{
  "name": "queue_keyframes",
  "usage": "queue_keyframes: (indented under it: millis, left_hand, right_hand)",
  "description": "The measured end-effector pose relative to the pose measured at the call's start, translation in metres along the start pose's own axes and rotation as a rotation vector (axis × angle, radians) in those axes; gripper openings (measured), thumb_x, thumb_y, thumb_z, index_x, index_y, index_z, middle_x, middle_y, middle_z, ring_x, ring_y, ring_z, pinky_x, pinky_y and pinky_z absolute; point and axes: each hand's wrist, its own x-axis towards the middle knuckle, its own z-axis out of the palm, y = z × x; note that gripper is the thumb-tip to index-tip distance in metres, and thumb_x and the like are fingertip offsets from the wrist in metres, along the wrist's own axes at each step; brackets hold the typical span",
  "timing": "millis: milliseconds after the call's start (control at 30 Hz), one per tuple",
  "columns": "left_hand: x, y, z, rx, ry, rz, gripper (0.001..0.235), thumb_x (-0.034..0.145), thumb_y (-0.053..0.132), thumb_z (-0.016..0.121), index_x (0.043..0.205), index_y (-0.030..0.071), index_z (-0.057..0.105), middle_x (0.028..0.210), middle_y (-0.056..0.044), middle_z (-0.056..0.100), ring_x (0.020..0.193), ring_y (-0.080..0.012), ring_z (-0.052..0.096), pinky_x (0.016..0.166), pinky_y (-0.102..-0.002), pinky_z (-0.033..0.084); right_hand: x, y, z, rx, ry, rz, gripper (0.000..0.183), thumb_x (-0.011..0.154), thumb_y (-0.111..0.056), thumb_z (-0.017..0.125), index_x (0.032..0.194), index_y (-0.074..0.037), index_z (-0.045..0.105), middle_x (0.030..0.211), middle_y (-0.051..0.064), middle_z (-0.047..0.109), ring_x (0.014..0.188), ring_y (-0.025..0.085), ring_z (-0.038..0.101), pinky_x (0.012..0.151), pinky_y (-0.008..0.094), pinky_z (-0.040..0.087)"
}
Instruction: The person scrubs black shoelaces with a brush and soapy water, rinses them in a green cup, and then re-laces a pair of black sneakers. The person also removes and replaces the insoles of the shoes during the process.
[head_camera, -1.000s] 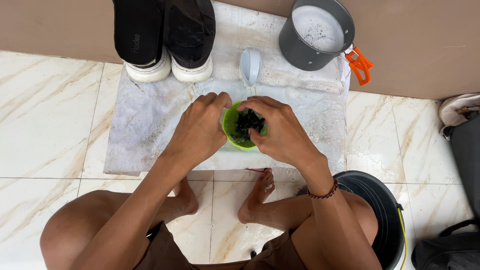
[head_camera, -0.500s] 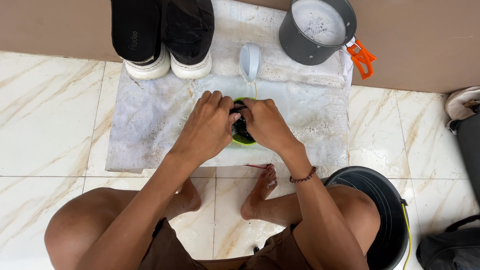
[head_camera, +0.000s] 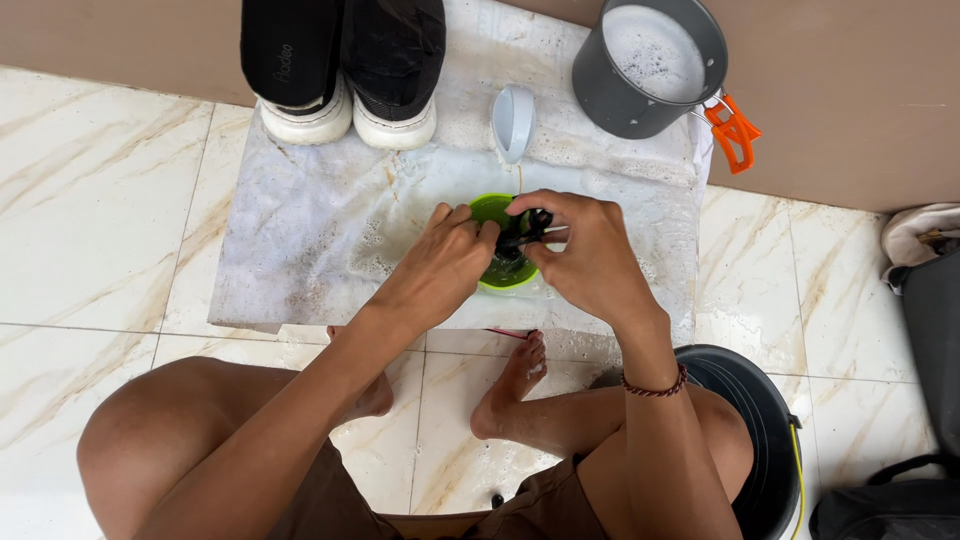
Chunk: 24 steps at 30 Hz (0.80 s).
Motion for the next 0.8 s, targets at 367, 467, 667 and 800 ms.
queue_keyframes:
  millis: [367, 467, 667, 800]
  left_hand:
    - [-0.001, -0.002, -0.032, -0.440, 0.015, -0.139, 0.038, 0.084, -0.026, 0.069, 0.116, -0.006, 0.072, 0.104, -0.017, 0.067, 0.104, -0.0407, 0.074, 0.090, -0.043, 0.062]
    - [-0.003, -0.006, -0.012, -0.474, 0.050, -0.146, 0.024, 0.095, -0.020, 0.071, 0.111, -0.002, 0.071, 0.092, -0.013, 0.066, 0.088, -0.0372, 0.077, 0.079, -0.042, 0.063]
    - [-0.003, 0.000, -0.057, -0.562, -0.035, -0.043, 0.044, 0.088, -0.029, 0.059, 0.120, 0.002, 0.062, 0.098, -0.021, 0.074, 0.104, -0.0433, 0.078, 0.089, -0.046, 0.063]
    - [0.006, 0.002, -0.059, -0.470, -0.064, 0.048, 0.051, 0.089, -0.026, 0.054, 0.135, -0.008, 0.069, 0.120, -0.028, 0.078, 0.130, -0.0445, 0.071, 0.100, -0.049, 0.054]
  right_hand:
    - [0.014, 0.045, 0.071, -0.259, -0.051, 0.026, 0.037, 0.089, 0.007, 0.083, 0.126, 0.004, 0.084, 0.115, 0.027, 0.077, 0.108, 0.051, 0.081, 0.091, 0.060, 0.070]
    - [0.029, 0.082, 0.088, -0.287, 0.000, 0.008, 0.019, 0.088, 0.008, 0.081, 0.107, 0.004, 0.085, 0.094, 0.023, 0.076, 0.089, 0.045, 0.081, 0.077, 0.054, 0.066]
    - [0.024, 0.048, 0.056, -0.099, 0.004, 0.094, 0.017, 0.083, 0.007, 0.072, 0.094, -0.002, 0.079, 0.079, 0.015, 0.077, 0.076, 0.028, 0.074, 0.068, 0.040, 0.059]
    - [0.005, 0.011, 0.032, 0.033, -0.048, 0.132, 0.057, 0.081, 0.009, 0.078, 0.137, 0.004, 0.077, 0.125, 0.034, 0.083, 0.115, 0.050, 0.082, 0.096, 0.056, 0.065]
